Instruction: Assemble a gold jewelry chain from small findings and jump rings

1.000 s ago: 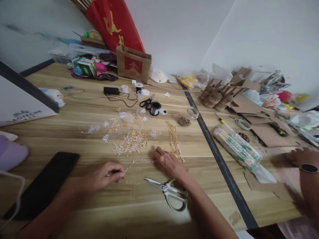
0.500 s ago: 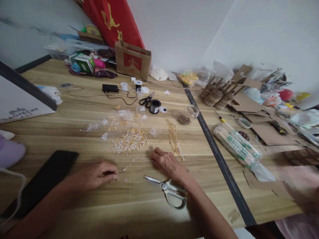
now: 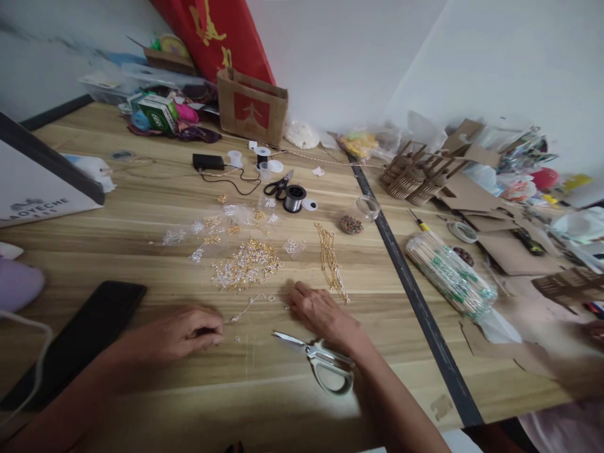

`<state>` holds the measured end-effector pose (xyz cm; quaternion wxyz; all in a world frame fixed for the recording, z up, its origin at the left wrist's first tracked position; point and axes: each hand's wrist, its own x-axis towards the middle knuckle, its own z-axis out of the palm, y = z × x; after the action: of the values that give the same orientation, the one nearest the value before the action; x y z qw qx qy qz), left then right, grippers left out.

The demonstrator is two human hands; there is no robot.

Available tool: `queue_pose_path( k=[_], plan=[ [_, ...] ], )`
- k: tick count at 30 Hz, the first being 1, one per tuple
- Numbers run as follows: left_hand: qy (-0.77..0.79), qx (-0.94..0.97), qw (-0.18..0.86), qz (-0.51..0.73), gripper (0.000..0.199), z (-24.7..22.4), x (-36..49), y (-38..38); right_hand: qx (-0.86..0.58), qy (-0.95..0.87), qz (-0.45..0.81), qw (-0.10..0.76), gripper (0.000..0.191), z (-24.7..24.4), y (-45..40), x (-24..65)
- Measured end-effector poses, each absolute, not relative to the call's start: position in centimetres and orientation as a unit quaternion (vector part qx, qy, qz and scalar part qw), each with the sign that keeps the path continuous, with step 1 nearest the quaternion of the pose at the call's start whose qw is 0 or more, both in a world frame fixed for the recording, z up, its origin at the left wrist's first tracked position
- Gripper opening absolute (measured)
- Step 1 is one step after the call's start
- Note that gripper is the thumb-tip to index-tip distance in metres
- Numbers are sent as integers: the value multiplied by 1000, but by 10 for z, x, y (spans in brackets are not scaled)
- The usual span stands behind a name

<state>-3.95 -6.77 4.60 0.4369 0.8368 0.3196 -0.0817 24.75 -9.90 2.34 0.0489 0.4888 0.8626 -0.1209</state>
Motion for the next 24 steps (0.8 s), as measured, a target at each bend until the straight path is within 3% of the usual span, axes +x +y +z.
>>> queue_pose_path(
  k=[17,24],
  plan=[
    [280,840,463,-41,29,41,-45,-73,508,851,-130,28,10,27,-98,246],
    [282,835,471,-45,29,40,-42,-77,499,859,-114,17,33,24,-98,243]
  ],
)
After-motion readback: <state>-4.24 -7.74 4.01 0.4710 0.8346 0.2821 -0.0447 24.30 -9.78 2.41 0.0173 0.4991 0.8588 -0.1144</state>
